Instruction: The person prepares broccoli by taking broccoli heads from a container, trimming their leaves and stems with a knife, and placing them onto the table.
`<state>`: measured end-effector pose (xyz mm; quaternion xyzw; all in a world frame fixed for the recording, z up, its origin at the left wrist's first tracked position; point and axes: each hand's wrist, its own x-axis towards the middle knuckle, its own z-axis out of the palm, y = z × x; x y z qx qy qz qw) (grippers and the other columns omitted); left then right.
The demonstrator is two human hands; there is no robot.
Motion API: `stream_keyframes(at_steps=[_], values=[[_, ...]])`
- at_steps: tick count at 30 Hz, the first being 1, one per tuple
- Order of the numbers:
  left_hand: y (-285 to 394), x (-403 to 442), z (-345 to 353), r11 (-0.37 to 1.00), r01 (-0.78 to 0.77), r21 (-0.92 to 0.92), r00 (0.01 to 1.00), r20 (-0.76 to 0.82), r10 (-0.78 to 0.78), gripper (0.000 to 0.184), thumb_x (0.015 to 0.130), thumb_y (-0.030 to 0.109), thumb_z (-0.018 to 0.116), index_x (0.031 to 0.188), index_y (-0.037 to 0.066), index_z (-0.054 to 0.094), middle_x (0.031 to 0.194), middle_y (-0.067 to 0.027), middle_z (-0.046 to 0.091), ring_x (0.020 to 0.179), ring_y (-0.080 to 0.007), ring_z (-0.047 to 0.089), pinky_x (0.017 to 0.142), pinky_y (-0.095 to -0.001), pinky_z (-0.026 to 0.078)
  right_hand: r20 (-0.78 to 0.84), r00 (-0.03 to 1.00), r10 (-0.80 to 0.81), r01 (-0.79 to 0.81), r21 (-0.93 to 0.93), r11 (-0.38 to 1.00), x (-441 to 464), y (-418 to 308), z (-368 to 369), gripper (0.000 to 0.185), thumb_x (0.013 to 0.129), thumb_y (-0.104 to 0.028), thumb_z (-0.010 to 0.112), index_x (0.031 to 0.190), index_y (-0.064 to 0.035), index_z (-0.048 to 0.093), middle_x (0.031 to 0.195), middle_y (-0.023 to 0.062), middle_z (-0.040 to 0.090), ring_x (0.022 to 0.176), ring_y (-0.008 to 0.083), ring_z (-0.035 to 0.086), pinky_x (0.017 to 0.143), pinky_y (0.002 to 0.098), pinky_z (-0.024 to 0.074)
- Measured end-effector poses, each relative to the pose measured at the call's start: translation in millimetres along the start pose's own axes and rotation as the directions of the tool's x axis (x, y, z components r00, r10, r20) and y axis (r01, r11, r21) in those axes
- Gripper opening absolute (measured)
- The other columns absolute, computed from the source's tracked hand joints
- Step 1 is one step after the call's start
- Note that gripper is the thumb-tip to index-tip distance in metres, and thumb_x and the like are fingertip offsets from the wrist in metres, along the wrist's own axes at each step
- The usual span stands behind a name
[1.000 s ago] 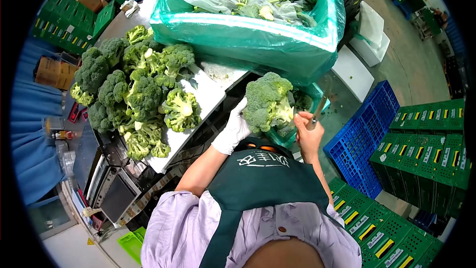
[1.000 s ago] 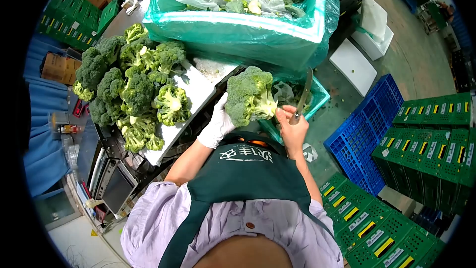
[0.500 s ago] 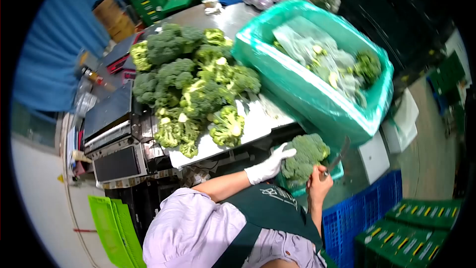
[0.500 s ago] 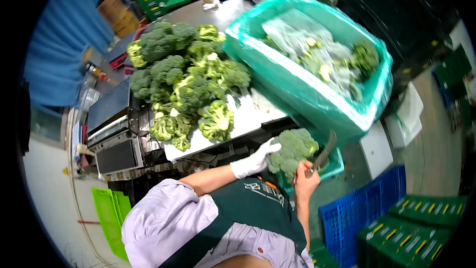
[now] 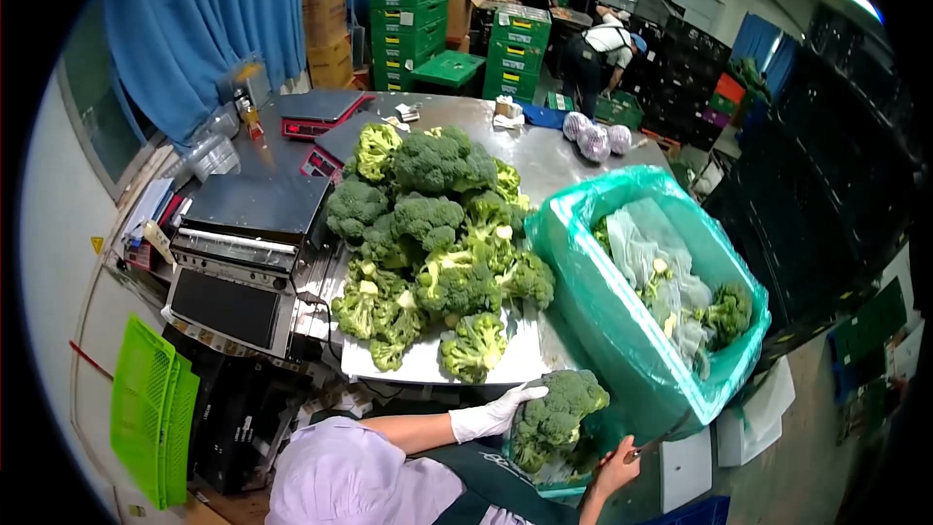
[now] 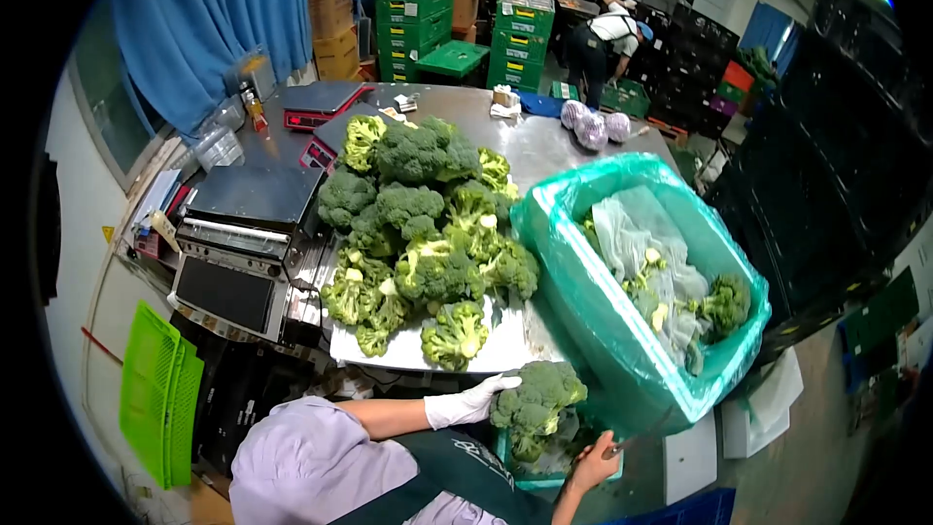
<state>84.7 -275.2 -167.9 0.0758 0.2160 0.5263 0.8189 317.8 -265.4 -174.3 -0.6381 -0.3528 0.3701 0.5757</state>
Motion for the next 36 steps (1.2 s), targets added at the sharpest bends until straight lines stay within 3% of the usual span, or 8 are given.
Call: stream_keyframes(at_steps=[2, 4, 6, 8, 12, 15, 29, 36], values=[[12, -6, -6, 0.981, -0.119, 0.152, 0.989, -0.067, 0.13, 0.055, 0.086, 0.02, 0.061, 0.135, 0.007, 0.04, 0.129, -0.0098, 0.052, 0.116, -0.0222, 0.051, 0.099, -0.0394, 0.042, 0.063, 0.995, 0.071, -0.061, -0.151, 0.987, -3, 5, -2, 0.033, 0.09, -0.029, 0.062, 0.072, -0.0039, 0.051, 0.053, 0.0019, 0.049, 0.041, 0.0087, 0.043, 0.038, 0.0259, 0.0332], [26, -14, -9, 0.937, -0.282, 0.205, 0.951, -0.068, 0.301, 0.062, 0.082, 0.015, 0.064, 0.137, 0.006, 0.037, 0.13, -0.0083, 0.049, 0.117, -0.0202, 0.048, 0.098, -0.0364, 0.042, 0.123, 0.965, -0.231, 0.252, -0.199, 0.947, 3, 54, -4, 0.033, 0.086, -0.025, 0.068, 0.071, -0.0008, 0.051, 0.052, 0.0043, 0.051, 0.046, 0.0122, 0.049, 0.045, 0.0307, 0.0381], [43, -19, -17, 0.781, -0.426, 0.456, 0.863, -0.054, 0.503, 0.067, 0.079, 0.019, 0.07, 0.136, 0.005, 0.039, 0.133, -0.0102, 0.044, 0.118, -0.0184, 0.046, 0.096, -0.0307, 0.041, 0.175, 0.984, -0.003, 0.071, -0.385, 0.92, -5, 65, -11, 0.036, 0.083, -0.022, 0.071, 0.065, 0.0007, 0.05, 0.056, 0.0082, 0.053, 0.055, 0.0189, 0.054, 0.053, 0.0361, 0.0419], [59, -33, -20, 0.771, -0.43, 0.47, 0.838, -0.11, 0.535, 0.07, 0.076, 0.02, 0.073, 0.135, 0.003, 0.04, 0.128, -0.0076, 0.046, 0.117, -0.017, 0.043, 0.1, -0.0303, 0.035, 0.108, 0.99, 0.096, -0.034, -0.473, 0.881, -20, 62, 0, 0.038, 0.082, -0.023, 0.071, 0.062, -0.0002, 0.048, 0.055, 0.0094, 0.049, 0.052, 0.0237, 0.05, 0.053, 0.0366, 0.041], [94, -60, -12, 0.543, -0.519, 0.66, 0.705, -0.03, 0.709, 0.071, 0.071, 0.019, 0.079, 0.129, 0.002, 0.04, 0.122, -0.0089, 0.049, 0.114, -0.0183, 0.045, 0.099, -0.0311, 0.034, 0.147, 0.985, 0.095, 0.041, -0.721, 0.692, -33, 47, 16, 0.034, 0.08, -0.023, 0.072, 0.067, -0.0023, 0.049, 0.055, 0.0108, 0.045, 0.053, 0.0285, 0.049, 0.057, 0.0461, 0.0406], [116, -71, -10, 0.326, -0.527, 0.784, 0.593, 0.065, 0.802, 0.078, 0.067, 0.02, 0.082, 0.129, 0.002, 0.038, 0.122, -0.0107, 0.048, 0.114, -0.0193, 0.044, 0.1, -0.0323, 0.034, 0.203, 0.977, 0.069, 0.082, -0.652, 0.753, -39, 49, 29, 0.027, 0.08, -0.02, 0.072, 0.073, -0.0015, 0.053, 0.063, 0.0116, 0.052, 0.06, 0.0293, 0.052, 0.062, 0.0459, 0.0419], [148, -66, 5, 0.255, -0.612, 0.749, 0.455, 0.069, 0.888, 0.079, 0.064, 0.011, 0.083, 0.127, 0.0, 0.037, 0.121, -0.0112, 0.048, 0.112, -0.02, 0.048, 0.098, -0.0335, 0.039, 0.41, 0.906, -0.105, 0.311, -0.478, 0.821, -44, 67, 60, 0.018, 0.076, -0.011, 0.07, 0.085, -0.0009, 0.058, 0.072, 0.0079, 0.059, 0.065, 0.0173, 0.054, 0.062, 0.0321, 0.0452], [155, -55, 2, 0.256, -0.571, 0.78, 0.482, 0.065, 0.874, 0.076, 0.065, 0.01, 0.083, 0.124, 0.003, 0.036, 0.118, -0.0141, 0.051, 0.108, -0.0207, 0.053, 0.093, -0.0347, 0.045, 0.372, 0.926, -0.058, 0.253, -0.503, 0.827, -56, 50, 64, 0.02, 0.077, -0.015, 0.07, 0.088, -0.0014, 0.061, 0.077, 0.0121, 0.066, 0.07, 0.0259, 0.064, 0.065, 0.0357, 0.0486]])
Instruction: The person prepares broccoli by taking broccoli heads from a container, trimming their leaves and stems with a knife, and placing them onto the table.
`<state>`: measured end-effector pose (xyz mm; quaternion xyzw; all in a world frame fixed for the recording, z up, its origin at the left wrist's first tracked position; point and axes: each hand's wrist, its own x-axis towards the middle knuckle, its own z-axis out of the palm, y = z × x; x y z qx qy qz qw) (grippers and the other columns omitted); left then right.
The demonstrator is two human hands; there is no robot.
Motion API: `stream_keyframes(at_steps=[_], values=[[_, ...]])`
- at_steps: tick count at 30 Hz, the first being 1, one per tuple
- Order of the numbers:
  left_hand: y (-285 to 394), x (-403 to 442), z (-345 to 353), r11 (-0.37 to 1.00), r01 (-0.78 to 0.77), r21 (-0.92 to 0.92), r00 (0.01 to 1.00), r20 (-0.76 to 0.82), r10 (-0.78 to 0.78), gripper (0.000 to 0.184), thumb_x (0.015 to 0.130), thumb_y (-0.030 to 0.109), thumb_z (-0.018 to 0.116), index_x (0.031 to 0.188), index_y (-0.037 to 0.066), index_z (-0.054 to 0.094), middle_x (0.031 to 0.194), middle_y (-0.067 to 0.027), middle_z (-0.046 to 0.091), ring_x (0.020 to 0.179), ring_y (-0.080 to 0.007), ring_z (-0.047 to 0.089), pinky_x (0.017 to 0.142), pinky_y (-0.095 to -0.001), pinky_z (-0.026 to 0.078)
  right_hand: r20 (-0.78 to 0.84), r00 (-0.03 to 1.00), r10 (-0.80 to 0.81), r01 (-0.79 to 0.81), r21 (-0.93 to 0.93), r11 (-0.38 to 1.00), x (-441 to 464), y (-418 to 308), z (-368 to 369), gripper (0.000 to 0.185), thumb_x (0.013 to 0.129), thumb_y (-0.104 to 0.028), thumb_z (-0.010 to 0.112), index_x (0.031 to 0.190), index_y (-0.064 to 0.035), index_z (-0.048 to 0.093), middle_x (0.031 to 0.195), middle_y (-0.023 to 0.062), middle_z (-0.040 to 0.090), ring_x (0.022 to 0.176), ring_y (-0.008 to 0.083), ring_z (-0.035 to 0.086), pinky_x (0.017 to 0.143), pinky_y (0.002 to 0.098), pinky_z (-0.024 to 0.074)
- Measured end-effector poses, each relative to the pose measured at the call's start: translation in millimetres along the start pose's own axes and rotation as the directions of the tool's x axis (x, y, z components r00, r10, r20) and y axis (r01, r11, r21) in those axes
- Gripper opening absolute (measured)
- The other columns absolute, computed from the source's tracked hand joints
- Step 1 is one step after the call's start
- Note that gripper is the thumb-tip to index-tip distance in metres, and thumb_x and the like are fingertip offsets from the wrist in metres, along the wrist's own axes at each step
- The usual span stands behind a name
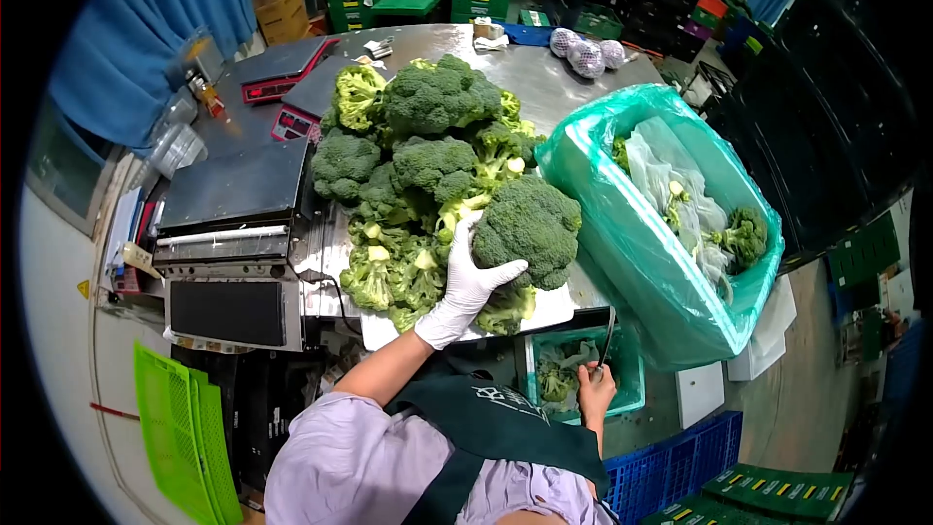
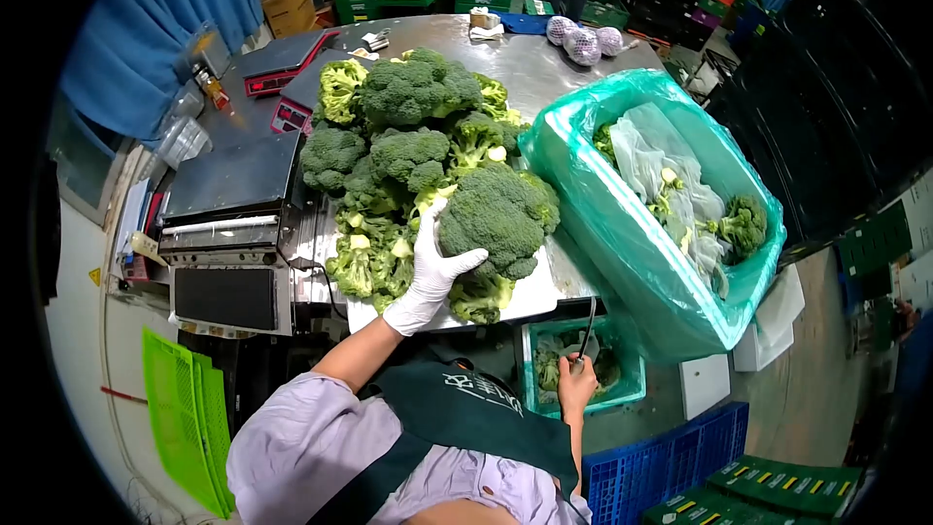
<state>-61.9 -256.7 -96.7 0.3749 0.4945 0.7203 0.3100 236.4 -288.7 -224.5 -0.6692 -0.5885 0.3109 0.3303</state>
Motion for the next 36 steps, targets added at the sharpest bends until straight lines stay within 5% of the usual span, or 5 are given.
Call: stream_keyframes(at_steps=[14, 18, 20, 24, 36], values=[[10, 137, 39, 0.975, 0.055, -0.217, 0.998, 0.004, -0.056, 0.069, 0.069, 0.012, 0.081, 0.119, -0.004, 0.037, 0.107, -0.0129, 0.056, 0.093, -0.0176, 0.058, 0.08, -0.0297, 0.051, 0.009, 0.999, 0.039, -0.039, -0.013, 0.999, -5, 2, -20, 0.017, 0.077, -0.014, 0.07, 0.085, -0.0008, 0.062, 0.075, 0.0104, 0.065, 0.067, 0.0195, 0.06, 0.062, 0.0332, 0.0465], [-24, 158, 34, 0.974, 0.216, 0.068, 0.976, 0.007, -0.217, 0.072, 0.068, 0.026, 0.082, 0.116, -0.008, 0.04, 0.096, -0.0145, 0.061, 0.088, -0.0206, 0.059, 0.076, -0.0306, 0.049, -0.006, 1.0, -0.017, 0.017, 0.049, 0.999, -5, 20, -17, 0.02, 0.074, -0.017, 0.071, 0.083, -0.0007, 0.062, 0.073, 0.0133, 0.064, 0.067, 0.0224, 0.062, 0.063, 0.0341, 0.0472], [-53, 176, 16, 0.765, 0.249, 0.595, 0.948, 0.011, -0.317, 0.075, 0.064, 0.042, 0.078, 0.111, -0.007, 0.048, 0.095, -0.0199, 0.063, 0.09, -0.0275, 0.062, 0.078, -0.0344, 0.05, -0.003, 1.0, -0.001, 0.001, 0.021, 1.0, -5, 30, -15, 0.021, 0.074, -0.019, 0.071, 0.083, -0.0014, 0.063, 0.073, 0.013, 0.064, 0.069, 0.0241, 0.063, 0.064, 0.0352, 0.048], [-11, 172, 41, 0.231, -0.13, 0.964, 0.934, 0.198, -0.298, 0.062, 0.069, 0.046, 0.062, 0.118, 0.008, 0.056, 0.108, -0.0166, 0.061, 0.101, -0.0305, 0.059, 0.086, -0.0382, 0.047, -0.007, 1.0, -0.012, 0.012, -0.009, 1.0, -4, 30, -16, 0.021, 0.074, -0.02, 0.071, 0.083, -0.002, 0.065, 0.074, 0.0127, 0.066, 0.07, 0.028, 0.064, 0.065, 0.0366, 0.0489], [-9, 157, 76, 0.268, -0.428, 0.863, 0.902, 0.428, 0.06, 0.048, 0.075, 0.039, 0.062, 0.114, 0.012, 0.057, 0.122, -0.011, 0.052, 0.11, -0.0287, 0.052, 0.092, -0.0387, 0.044, -0.028, 1.0, 0.01, -0.011, -0.036, 0.999, 4, 39, -26, 0.018, 0.074, -0.018, 0.07, 0.08, -0.0019, 0.065, 0.072, 0.0145, 0.065, 0.069, 0.0306, 0.064, 0.065, 0.0381, 0.0487]])
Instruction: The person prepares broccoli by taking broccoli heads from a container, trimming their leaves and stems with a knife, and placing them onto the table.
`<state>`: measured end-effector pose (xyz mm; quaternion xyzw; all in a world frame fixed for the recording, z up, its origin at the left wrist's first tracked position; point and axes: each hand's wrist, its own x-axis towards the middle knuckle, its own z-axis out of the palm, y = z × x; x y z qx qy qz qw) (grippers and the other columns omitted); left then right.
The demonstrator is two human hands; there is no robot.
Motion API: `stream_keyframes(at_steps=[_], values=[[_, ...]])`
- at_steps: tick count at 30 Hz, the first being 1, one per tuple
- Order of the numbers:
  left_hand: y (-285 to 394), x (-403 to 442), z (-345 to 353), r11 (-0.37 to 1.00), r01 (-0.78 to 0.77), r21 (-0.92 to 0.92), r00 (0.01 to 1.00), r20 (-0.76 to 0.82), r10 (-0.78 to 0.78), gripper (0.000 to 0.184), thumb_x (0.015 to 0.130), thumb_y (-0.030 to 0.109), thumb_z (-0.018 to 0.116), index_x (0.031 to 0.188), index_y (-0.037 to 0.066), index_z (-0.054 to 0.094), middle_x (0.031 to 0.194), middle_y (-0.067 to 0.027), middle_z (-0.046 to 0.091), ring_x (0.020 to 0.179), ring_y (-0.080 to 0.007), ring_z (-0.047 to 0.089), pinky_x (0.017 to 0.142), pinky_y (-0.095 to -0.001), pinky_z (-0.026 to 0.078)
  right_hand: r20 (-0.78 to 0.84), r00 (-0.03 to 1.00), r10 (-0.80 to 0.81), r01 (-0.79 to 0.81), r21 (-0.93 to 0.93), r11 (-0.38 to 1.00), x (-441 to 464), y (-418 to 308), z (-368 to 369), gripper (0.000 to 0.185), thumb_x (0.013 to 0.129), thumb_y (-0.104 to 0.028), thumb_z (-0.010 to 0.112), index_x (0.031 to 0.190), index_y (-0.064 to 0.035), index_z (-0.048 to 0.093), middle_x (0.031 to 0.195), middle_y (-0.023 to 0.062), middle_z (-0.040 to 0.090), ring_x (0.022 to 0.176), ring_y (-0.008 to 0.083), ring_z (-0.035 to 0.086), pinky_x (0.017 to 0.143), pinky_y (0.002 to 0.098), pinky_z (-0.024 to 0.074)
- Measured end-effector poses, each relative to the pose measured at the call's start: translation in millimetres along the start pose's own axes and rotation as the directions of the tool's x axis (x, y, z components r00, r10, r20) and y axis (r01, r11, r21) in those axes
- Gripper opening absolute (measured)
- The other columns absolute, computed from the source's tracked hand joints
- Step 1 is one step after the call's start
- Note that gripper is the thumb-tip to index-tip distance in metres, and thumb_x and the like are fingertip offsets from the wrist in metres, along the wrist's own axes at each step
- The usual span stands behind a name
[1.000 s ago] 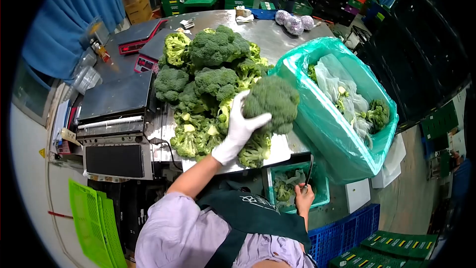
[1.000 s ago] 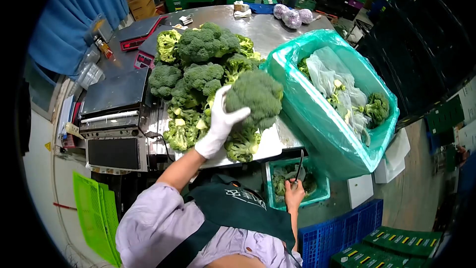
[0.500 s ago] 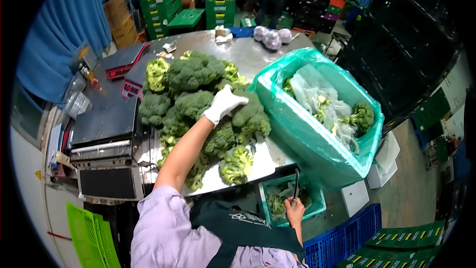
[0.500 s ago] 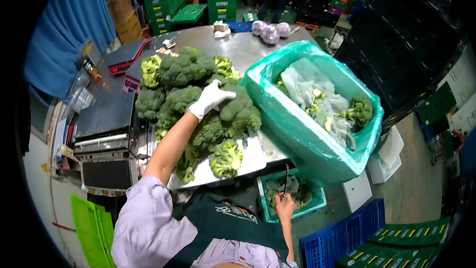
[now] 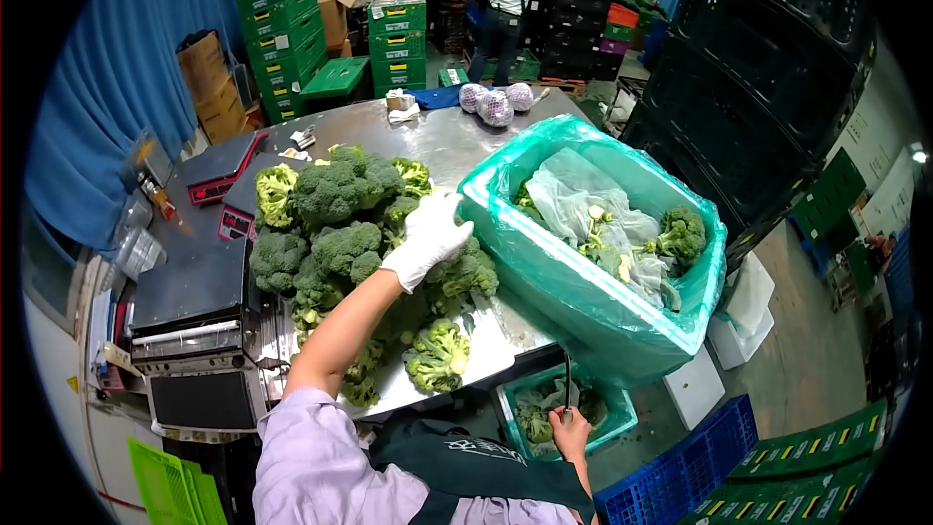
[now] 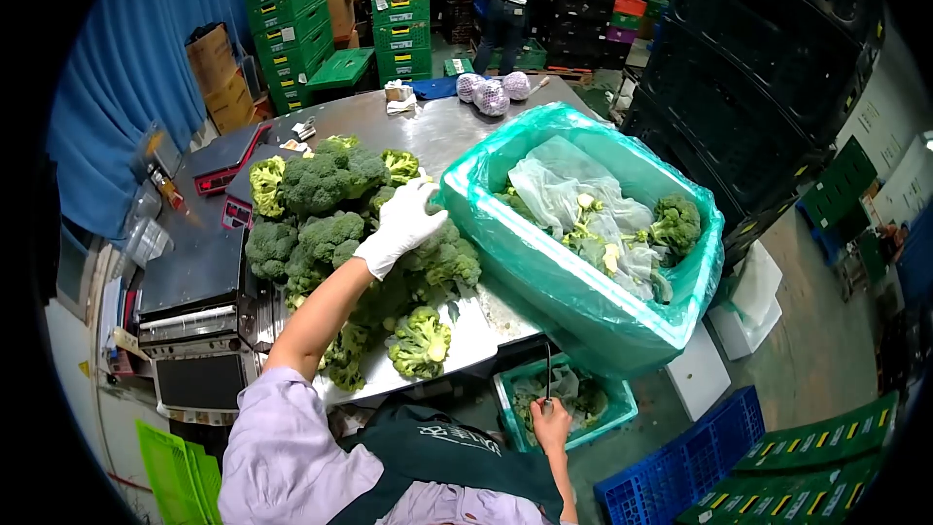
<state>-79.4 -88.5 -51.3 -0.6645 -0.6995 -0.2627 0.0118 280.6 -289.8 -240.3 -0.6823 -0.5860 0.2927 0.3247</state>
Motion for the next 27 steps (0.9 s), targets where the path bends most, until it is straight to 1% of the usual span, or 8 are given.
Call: stream_keyframes(at_steps=[4, 6, 8, 10, 14, 18, 21, 27], values=[[42, 21, 20, 0.965, -0.233, -0.124, 0.967, -0.138, 0.216, 0.04, 0.076, 0.036, 0.063, 0.109, 0.012, 0.059, 0.116, -0.0083, 0.056, 0.109, -0.0273, 0.052, 0.093, -0.0369, 0.043, -0.003, 1.0, 0.017, -0.017, 0.015, 1.0, 3, 8, -4, 0.019, 0.074, -0.019, 0.07, 0.08, -0.0025, 0.065, 0.071, 0.0146, 0.065, 0.068, 0.0303, 0.064, 0.064, 0.038, 0.0485], [84, 39, 33, 0.896, -0.401, -0.191, 0.916, -0.104, 0.387, 0.037, 0.078, 0.034, 0.062, 0.107, 0.012, 0.06, 0.113, -0.0082, 0.056, 0.107, -0.0273, 0.053, 0.091, -0.0368, 0.045, -0.001, 0.999, 0.046, -0.046, 0.019, 0.999, 5, 11, -12, 0.019, 0.074, -0.02, 0.07, 0.081, -0.0028, 0.065, 0.071, 0.0147, 0.064, 0.068, 0.0303, 0.064, 0.064, 0.038, 0.0484], [110, 54, 50, 0.869, -0.434, -0.237, 0.896, -0.019, 0.443, 0.036, 0.078, 0.033, 0.061, 0.106, 0.011, 0.06, 0.112, -0.0085, 0.057, 0.105, -0.0276, 0.054, 0.089, -0.0368, 0.045, 0.044, 0.992, 0.117, -0.119, 0.047, 0.992, 2, 4, -23, 0.022, 0.076, -0.024, 0.069, 0.085, -0.0042, 0.064, 0.075, 0.019, 0.064, 0.073, 0.039, 0.062, 0.066, 0.042, 0.0489], [134, 69, 72, 0.821, -0.516, -0.246, 0.832, 0.083, 0.548, 0.035, 0.078, 0.031, 0.061, 0.106, 0.011, 0.06, 0.107, -0.0096, 0.057, 0.101, -0.0284, 0.056, 0.085, -0.0374, 0.047, 0.013, 0.991, 0.132, -0.133, 0.019, 0.991, -1, 12, -27, 0.022, 0.076, -0.023, 0.069, 0.085, -0.0039, 0.064, 0.075, 0.0189, 0.065, 0.074, 0.0391, 0.062, 0.066, 0.0422, 0.049], [182, 94, 123, 0.784, -0.522, -0.337, 0.763, 0.226, 0.605, 0.041, 0.077, 0.033, 0.061, 0.111, 0.01, 0.059, 0.108, -0.0126, 0.058, 0.102, -0.0302, 0.056, 0.085, -0.0397, 0.047, -0.047, 0.985, 0.165, -0.165, 0.002, 0.986, -9, 32, -40, 0.021, 0.077, -0.023, 0.068, 0.084, -0.0044, 0.064, 0.074, 0.0186, 0.064, 0.075, 0.0391, 0.063, 0.066, 0.043, 0.0493], [231, 112, 165, 0.78, -0.585, -0.223, 0.565, 0.578, 0.589, 0.048, 0.073, 0.03, 0.064, 0.116, 0.011, 0.058, 0.109, -0.0167, 0.059, 0.104, -0.0334, 0.057, 0.086, -0.0442, 0.046, -0.138, 0.961, 0.24, -0.243, -0.002, 0.97, -23, 55, -52, 0.021, 0.077, -0.024, 0.068, 0.084, -0.005, 0.064, 0.073, 0.0185, 0.064, 0.075, 0.0389, 0.063, 0.065, 0.0423, 0.0496], [253, 124, 189, 0.716, -0.68, -0.159, 0.548, 0.539, 0.639, 0.034, 0.072, 0.023, 0.063, 0.101, 0.006, 0.064, 0.097, -0.0176, 0.065, 0.094, -0.0338, 0.063, 0.076, -0.0421, 0.051, -0.176, 0.925, 0.336, -0.327, 0.081, 0.942, -32, 69, -62, 0.02, 0.075, -0.021, 0.07, 0.082, -0.0024, 0.063, 0.069, 0.0164, 0.064, 0.067, 0.0307, 0.064, 0.063, 0.0367, 0.0491], [276, 152, 213, 0.809, -0.564, -0.165, 0.588, 0.608, 0.534, 0.041, 0.074, 0.027, 0.061, 0.11, 0.008, 0.062, 0.097, -0.0179, 0.065, 0.096, -0.0327, 0.061, 0.081, -0.0421, 0.049, -0.209, 0.904, 0.372, -0.356, 0.112, 0.928, -38, 84, -75, 0.021, 0.075, -0.02, 0.07, 0.082, -0.0012, 0.064, 0.067, 0.0159, 0.063, 0.063, 0.0297, 0.063, 0.061, 0.0366, 0.0483]])
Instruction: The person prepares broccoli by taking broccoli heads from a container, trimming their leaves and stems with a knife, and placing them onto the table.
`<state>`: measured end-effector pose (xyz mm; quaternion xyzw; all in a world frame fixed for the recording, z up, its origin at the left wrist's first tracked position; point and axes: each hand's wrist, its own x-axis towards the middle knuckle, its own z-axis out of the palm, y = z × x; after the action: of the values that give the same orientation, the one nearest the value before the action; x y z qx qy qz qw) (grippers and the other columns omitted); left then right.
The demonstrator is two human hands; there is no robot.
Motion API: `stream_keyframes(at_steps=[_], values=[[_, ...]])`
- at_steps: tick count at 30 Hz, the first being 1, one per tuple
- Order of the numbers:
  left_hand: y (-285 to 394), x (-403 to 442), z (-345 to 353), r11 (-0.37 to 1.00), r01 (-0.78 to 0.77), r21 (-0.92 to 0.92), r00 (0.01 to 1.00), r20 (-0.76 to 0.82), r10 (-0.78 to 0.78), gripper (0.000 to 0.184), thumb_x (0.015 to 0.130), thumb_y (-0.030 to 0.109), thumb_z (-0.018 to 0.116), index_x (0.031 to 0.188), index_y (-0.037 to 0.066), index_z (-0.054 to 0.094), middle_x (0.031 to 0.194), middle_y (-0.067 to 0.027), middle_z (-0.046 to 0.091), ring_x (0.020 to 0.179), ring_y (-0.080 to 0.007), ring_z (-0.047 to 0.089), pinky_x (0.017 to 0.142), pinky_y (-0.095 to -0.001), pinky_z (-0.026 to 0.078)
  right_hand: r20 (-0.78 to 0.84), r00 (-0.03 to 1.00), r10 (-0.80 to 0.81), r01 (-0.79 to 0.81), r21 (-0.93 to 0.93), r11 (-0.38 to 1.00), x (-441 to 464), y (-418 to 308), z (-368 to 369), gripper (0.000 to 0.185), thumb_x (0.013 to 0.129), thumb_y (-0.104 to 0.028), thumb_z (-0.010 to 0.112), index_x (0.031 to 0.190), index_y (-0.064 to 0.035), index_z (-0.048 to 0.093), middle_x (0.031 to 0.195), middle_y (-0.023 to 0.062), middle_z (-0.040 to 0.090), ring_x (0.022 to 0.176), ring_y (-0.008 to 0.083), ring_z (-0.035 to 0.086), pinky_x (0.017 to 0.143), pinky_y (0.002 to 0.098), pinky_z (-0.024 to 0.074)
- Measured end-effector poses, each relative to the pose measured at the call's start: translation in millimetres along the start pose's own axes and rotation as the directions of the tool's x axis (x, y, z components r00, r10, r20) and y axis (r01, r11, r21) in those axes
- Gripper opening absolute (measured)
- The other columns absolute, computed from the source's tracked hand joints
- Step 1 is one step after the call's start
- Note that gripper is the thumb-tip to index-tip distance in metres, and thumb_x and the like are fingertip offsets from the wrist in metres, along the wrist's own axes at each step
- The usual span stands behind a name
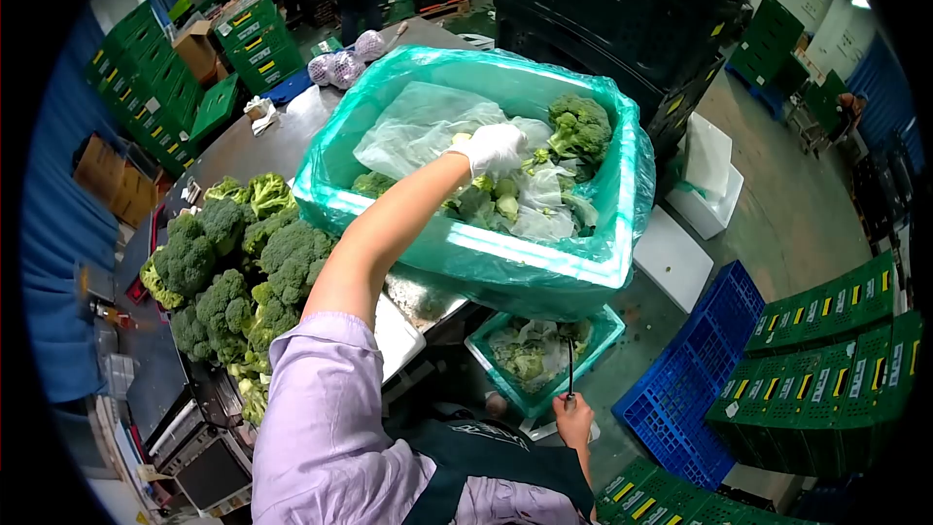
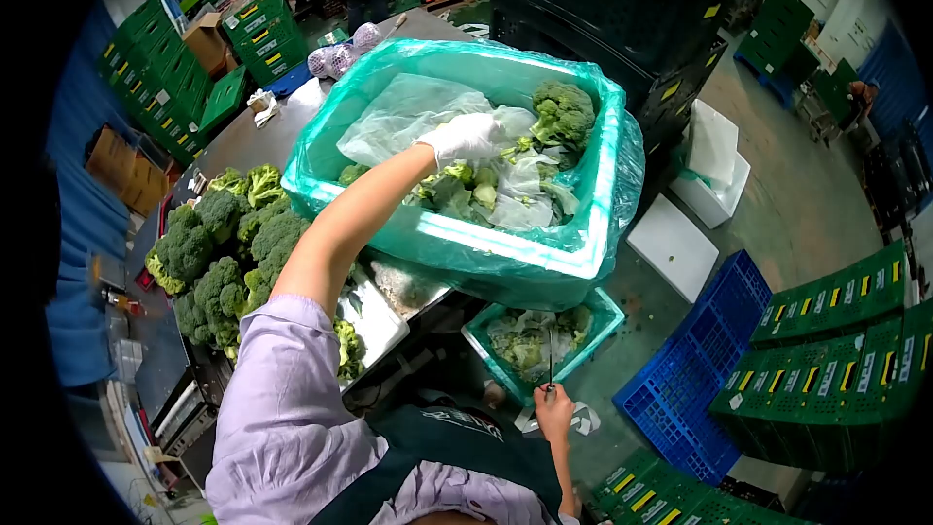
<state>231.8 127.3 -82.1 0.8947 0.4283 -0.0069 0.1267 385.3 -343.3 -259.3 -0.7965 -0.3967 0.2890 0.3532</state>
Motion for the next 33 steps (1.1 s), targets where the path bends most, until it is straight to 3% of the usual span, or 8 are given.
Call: stream_keyframes(at_steps=[3, 5, 13, 15, 17, 23, 31, 33], values=[[4, 27, 6, 0.998, 0.03, -0.053, 0.999, -0.017, -0.031, 0.054, 0.075, 0.035, 0.063, 0.121, 0.009, 0.055, 0.11, -0.0192, 0.061, 0.104, -0.0313, 0.058, 0.087, -0.0403, 0.047, 0.006, 1.0, -0.002, 0.002, 0.008, 1.0, 4, -2, -5, 0.021, 0.074, -0.02, 0.07, 0.081, -0.0016, 0.064, 0.066, 0.0154, 0.062, 0.062, 0.0294, 0.062, 0.06, 0.0368, 0.0478], [19, 37, 11, 0.96, -0.181, -0.213, 0.871, -0.488, 0.056, 0.056, 0.072, 0.025, 0.063, 0.123, 0.006, 0.051, 0.118, -0.0199, 0.054, 0.109, -0.0353, 0.053, 0.088, -0.0411, 0.047, 0.013, 1.0, 0.0, 0.0, 0.025, 1.0, 7, 0, -3, 0.02, 0.074, -0.02, 0.07, 0.081, -0.0027, 0.063, 0.065, 0.0149, 0.062, 0.061, 0.0295, 0.062, 0.059, 0.037, 0.0476], [76, 104, -6, 0.98, -0.195, 0.049, 0.911, -0.362, 0.199, 0.084, 0.063, 0.018, 0.07, 0.139, 0.016, 0.035, 0.144, -0.0192, 0.026, 0.129, -0.0391, 0.033, 0.098, -0.0662, 0.029, 0.012, 0.999, -0.034, 0.035, -0.1, 0.994, 4, 35, -11, 0.017, 0.072, -0.018, 0.072, 0.075, -0.0042, 0.062, 0.069, 0.0147, 0.064, 0.068, 0.0333, 0.064, 0.063, 0.0407, 0.0488], [90, 97, -20, 0.981, -0.098, 0.167, 0.99, -0.088, 0.114, 0.086, 0.061, 0.021, 0.075, 0.138, 0.019, 0.038, 0.143, -0.0194, 0.027, 0.128, -0.039, 0.033, 0.097, -0.0663, 0.03, 0.005, 1.0, -0.021, 0.021, -0.102, 0.995, 2, 66, -6, 0.019, 0.071, -0.018, 0.073, 0.075, -0.0036, 0.062, 0.068, 0.0141, 0.064, 0.068, 0.0344, 0.063, 0.063, 0.0415, 0.0487], [94, 97, -8, 0.94, -0.074, 0.332, 0.971, -0.191, 0.143, 0.073, 0.062, 0.022, 0.075, 0.129, 0.017, 0.047, 0.133, -0.0208, 0.038, 0.121, -0.0396, 0.04, 0.093, -0.0642, 0.035, -0.022, 0.999, -0.035, 0.027, -0.294, 0.955, -3, 82, -6, 0.02, 0.07, -0.018, 0.074, 0.075, -0.0029, 0.062, 0.068, 0.0139, 0.064, 0.068, 0.0348, 0.062, 0.064, 0.0412, 0.0486], [83, 80, 2, 0.878, -0.099, 0.468, 0.832, -0.445, 0.331, 0.051, 0.062, 0.018, 0.072, 0.109, 0.015, 0.056, 0.101, -0.0137, 0.052, 0.098, -0.0313, 0.052, 0.076, -0.0461, 0.042, -0.013, 1.0, 0.014, -0.016, -0.176, 0.984, -4, 71, -14, 0.018, 0.07, -0.015, 0.074, 0.075, -0.0028, 0.062, 0.066, 0.0152, 0.063, 0.064, 0.035, 0.062, 0.062, 0.0418, 0.0482], [44, 3, -35, 0.975, -0.048, -0.216, 0.733, -0.671, -0.113, 0.06, 0.063, 0.048, 0.071, 0.1, 0.003, 0.062, 0.091, -0.018, 0.062, 0.086, -0.0353, 0.059, 0.076, -0.0458, 0.046, -0.04, 0.999, -0.02, 0.015, -0.123, 0.992, -19, 54, -22, 0.023, 0.075, -0.024, 0.069, 0.084, -0.0043, 0.064, 0.071, 0.0146, 0.065, 0.071, 0.0312, 0.066, 0.065, 0.0384, 0.0507], [67, -35, -72, 0.793, -0.013, -0.609, 0.862, -0.409, -0.3, 0.045, 0.075, 0.04, 0.07, 0.102, 0.004, 0.064, 0.093, -0.0101, 0.066, 0.083, -0.0216, 0.061, 0.074, -0.0363, 0.047, -0.009, 0.999, 0.046, -0.046, 0.029, 0.999, -23, 56, -18, 0.023, 0.078, -0.026, 0.066, 0.083, -0.0035, 0.061, 0.069, 0.0153, 0.064, 0.071, 0.0339, 0.064, 0.063, 0.0405, 0.0502]])
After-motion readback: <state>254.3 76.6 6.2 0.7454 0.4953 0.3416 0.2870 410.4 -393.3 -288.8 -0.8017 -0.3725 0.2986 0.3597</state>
